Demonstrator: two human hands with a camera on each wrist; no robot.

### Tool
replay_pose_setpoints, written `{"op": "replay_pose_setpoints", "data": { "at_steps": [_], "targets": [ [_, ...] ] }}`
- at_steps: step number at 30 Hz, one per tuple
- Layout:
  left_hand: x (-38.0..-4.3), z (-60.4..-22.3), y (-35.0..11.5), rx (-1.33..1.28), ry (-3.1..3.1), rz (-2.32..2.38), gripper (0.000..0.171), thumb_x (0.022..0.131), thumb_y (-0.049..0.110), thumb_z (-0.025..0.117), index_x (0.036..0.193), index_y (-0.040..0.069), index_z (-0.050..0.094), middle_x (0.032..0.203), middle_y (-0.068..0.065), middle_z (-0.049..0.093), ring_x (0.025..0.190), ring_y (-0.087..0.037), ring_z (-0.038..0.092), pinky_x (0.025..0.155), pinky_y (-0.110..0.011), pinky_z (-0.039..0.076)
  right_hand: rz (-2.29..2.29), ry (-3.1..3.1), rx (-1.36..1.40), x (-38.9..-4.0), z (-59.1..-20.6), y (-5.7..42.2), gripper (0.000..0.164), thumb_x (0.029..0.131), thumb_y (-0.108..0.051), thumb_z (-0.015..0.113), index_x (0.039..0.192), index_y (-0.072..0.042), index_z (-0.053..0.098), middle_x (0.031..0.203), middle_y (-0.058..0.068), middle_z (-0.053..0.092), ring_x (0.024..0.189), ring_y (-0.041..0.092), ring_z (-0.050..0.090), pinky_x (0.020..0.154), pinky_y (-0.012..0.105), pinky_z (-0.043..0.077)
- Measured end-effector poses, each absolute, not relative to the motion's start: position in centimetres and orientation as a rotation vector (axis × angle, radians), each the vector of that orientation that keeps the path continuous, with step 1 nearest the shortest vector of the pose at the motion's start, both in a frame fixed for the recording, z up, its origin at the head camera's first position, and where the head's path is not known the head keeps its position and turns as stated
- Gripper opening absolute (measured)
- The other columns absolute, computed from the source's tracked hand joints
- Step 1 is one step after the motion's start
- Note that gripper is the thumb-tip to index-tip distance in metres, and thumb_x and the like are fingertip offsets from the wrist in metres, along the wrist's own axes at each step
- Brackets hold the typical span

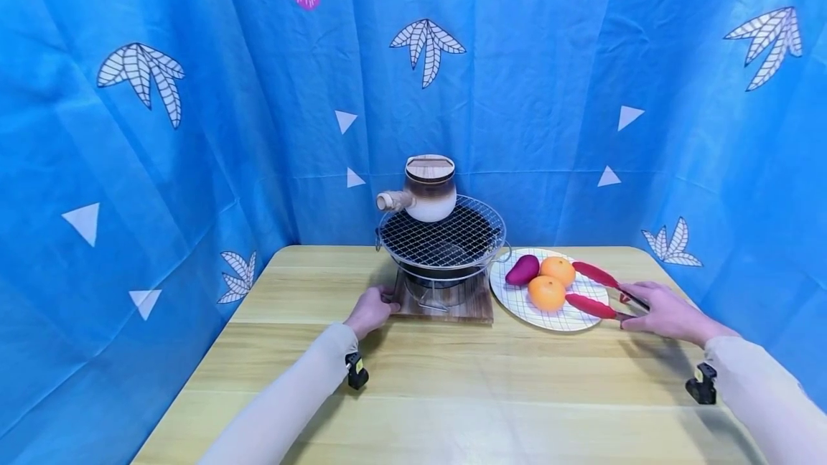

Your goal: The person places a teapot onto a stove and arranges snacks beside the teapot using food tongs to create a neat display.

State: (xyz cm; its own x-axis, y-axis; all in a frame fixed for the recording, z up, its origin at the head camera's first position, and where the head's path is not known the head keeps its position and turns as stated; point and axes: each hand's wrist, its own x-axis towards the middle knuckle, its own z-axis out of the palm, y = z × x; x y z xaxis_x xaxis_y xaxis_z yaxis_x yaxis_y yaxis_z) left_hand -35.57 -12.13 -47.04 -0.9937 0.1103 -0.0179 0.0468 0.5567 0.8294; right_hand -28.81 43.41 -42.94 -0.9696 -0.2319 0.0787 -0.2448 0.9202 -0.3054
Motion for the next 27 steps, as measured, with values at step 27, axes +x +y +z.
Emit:
{"op": "replay_pose_setpoints", "data": {
  "at_steps": [27],
  "targets": [
    [-35.2,-46.9,-12.0,0.13,2.714,1.439,0.045,0.091,0.006,0.068,0.132,-0.008,0.057,0.125,-0.023,0.065,0.116,-0.038,0.062,0.101,-0.048,0.051,0.504,-3.089,0.373,-29.1,-44.5,45.8,0.073,0.077,-0.027,0.086,0.132,0.011,0.057,0.127,0.04,0.056,0.11,0.052,0.056,0.088,0.067,0.047]
  ]
}}
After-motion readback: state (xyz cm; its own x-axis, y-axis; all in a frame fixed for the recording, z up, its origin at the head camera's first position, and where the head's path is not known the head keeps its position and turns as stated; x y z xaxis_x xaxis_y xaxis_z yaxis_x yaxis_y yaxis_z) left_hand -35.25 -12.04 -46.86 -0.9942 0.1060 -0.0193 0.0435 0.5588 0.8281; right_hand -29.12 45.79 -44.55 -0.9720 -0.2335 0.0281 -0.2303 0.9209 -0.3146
